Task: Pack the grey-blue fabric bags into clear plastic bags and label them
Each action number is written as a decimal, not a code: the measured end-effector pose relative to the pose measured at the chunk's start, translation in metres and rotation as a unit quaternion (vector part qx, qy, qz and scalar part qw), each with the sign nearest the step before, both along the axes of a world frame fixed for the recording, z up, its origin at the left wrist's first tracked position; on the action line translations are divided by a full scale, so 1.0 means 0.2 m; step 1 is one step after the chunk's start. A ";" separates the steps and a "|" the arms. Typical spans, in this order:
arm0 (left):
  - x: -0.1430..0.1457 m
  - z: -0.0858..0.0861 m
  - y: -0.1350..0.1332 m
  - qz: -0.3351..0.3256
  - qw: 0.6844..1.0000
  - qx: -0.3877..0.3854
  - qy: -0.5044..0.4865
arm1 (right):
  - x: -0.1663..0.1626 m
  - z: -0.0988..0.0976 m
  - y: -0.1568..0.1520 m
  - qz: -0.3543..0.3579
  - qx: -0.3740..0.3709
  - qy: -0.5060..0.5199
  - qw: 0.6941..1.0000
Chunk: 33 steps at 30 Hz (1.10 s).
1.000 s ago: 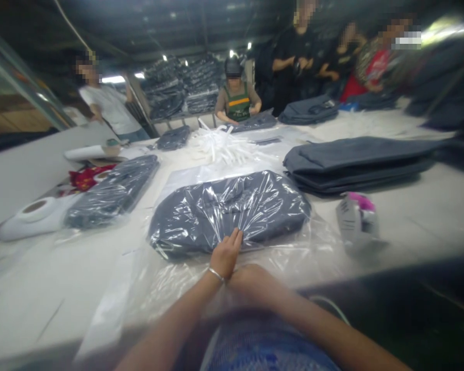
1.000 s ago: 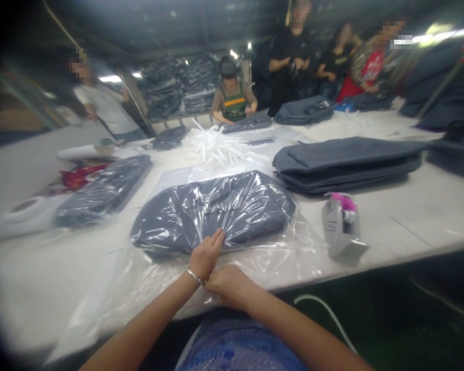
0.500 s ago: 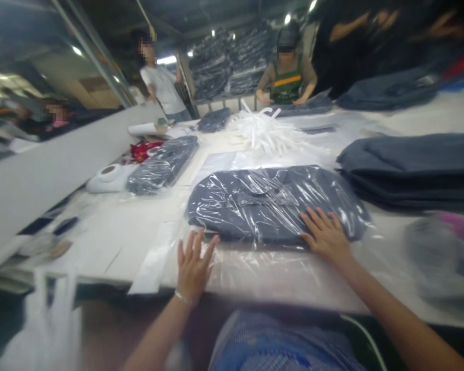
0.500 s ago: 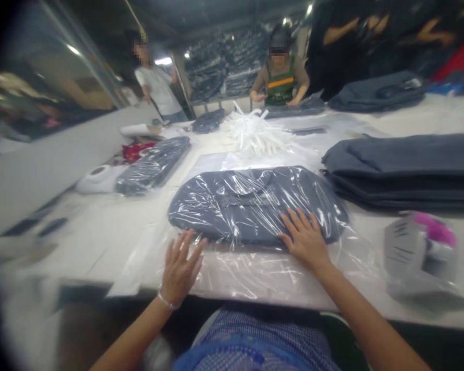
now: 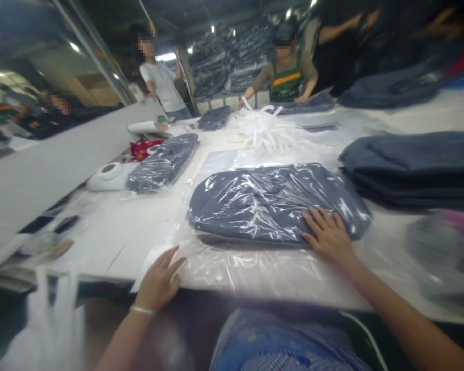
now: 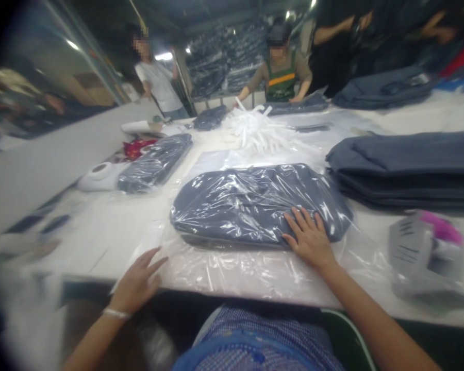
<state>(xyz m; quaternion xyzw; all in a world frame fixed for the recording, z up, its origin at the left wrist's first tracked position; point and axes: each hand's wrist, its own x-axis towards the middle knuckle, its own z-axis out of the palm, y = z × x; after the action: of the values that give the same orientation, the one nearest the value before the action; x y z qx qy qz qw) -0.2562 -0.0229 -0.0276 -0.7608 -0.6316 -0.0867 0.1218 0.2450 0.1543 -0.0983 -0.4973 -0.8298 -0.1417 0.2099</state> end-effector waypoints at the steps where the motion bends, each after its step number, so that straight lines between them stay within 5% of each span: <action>1: 0.05 0.07 0.01 -0.013 1.000 0.022 -0.012 | 0.00 0.01 0.00 0.000 -0.001 -0.003 1.000; 4: 0.28 0.26 0.11 -0.045 0.992 0.103 -0.062 | -0.01 0.03 0.00 -0.004 -0.003 -0.013 1.000; 6: 0.45 0.30 0.24 -0.099 0.986 0.111 -0.070 | -0.01 0.05 -0.01 -0.006 -0.007 -0.016 1.000; 10: 0.63 0.12 0.52 -0.122 0.992 0.025 -0.014 | 0.02 0.07 -0.03 0.022 -0.024 -0.019 0.999; 15: 0.57 -0.18 0.64 -0.098 0.995 -0.028 0.001 | 0.11 0.06 -0.14 0.078 -0.026 -0.020 0.996; 21: 0.54 -0.21 0.62 -0.106 0.994 0.006 -0.011 | 0.27 0.00 -0.40 0.073 -0.027 -0.019 0.997; 26: 0.53 -0.23 0.63 -0.111 0.993 0.018 -0.022 | 0.42 0.05 -0.65 -0.090 0.033 0.109 0.989; 30: 0.50 -0.24 0.65 -0.117 0.993 0.010 -0.027 | 0.44 0.07 -0.75 -0.244 0.052 0.235 0.939; 33: 0.49 -0.24 0.67 -0.123 0.992 0.006 -0.029 | 0.41 0.00 -0.71 -0.282 0.015 0.318 0.905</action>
<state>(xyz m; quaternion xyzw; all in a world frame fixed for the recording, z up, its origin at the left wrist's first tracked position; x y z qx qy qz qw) -0.1591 0.1103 -0.0759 -0.8292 -0.5358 -0.1268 0.0960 0.3275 0.0119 -0.0986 -0.7258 -0.5421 -0.0411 0.4215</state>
